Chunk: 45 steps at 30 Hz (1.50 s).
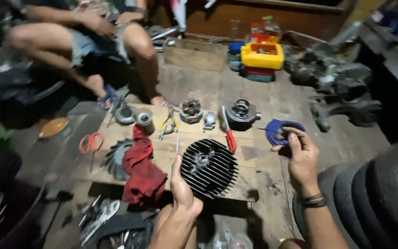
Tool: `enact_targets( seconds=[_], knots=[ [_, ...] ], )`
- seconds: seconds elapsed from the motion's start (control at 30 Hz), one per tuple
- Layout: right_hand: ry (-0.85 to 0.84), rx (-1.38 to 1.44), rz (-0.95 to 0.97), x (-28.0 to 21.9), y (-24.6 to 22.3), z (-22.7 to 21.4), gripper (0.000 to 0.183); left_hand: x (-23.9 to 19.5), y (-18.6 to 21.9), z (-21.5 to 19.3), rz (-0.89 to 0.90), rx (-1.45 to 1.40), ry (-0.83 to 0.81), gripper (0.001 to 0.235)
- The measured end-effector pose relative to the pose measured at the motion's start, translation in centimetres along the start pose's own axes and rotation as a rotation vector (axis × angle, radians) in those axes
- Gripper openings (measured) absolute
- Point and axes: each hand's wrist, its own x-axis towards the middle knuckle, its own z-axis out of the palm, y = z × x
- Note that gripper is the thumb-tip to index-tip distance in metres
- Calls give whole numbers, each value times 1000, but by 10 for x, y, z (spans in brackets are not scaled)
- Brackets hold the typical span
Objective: Cleaning debris from the cooling fins and holes of a motorcycle cylinder head using a metal pick.
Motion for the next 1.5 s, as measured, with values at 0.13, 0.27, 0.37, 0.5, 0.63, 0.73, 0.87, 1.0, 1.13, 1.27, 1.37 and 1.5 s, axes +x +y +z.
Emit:
enact_targets(
  seconds=[0.13,0.27,0.37,0.5,0.63,0.73,0.87,1.0,1.13,1.27,1.37,1.5],
  knots=[
    [7,126,10,11,8,26,26,4,11,-10,120,-39,90,36],
    [-58,116,-11,9,9,50,27,-6,36,-9,157,-36,156,41],
    [-128,123,-8,12,23,60,18,-20,52,-14,233,-80,128,45],
    [-251,69,24,11,36,82,14,-33,75,-48,412,-140,147,31],
    [-331,-73,-36,-5,20,114,20,-45,100,-81,414,-167,112,37],
    [-453,-22,-125,-40,-17,149,19,-53,122,-97,410,-171,152,36],
    [-628,-43,-519,-79,-40,185,24,-64,145,-108,499,-117,129,28],
    [-607,89,-580,-94,-30,204,16,-70,161,-114,550,-17,134,32],
    [-608,76,-519,-70,-2,182,24,-81,167,-98,621,384,97,19],
    [-316,214,-179,-54,-2,161,26,-41,163,-96,484,399,35,32],
    [-197,271,-215,-54,-2,148,20,8,145,-100,480,318,-47,11],
    [-402,-90,-603,-56,36,115,21,50,119,-100,465,418,-45,16]
  ],
)
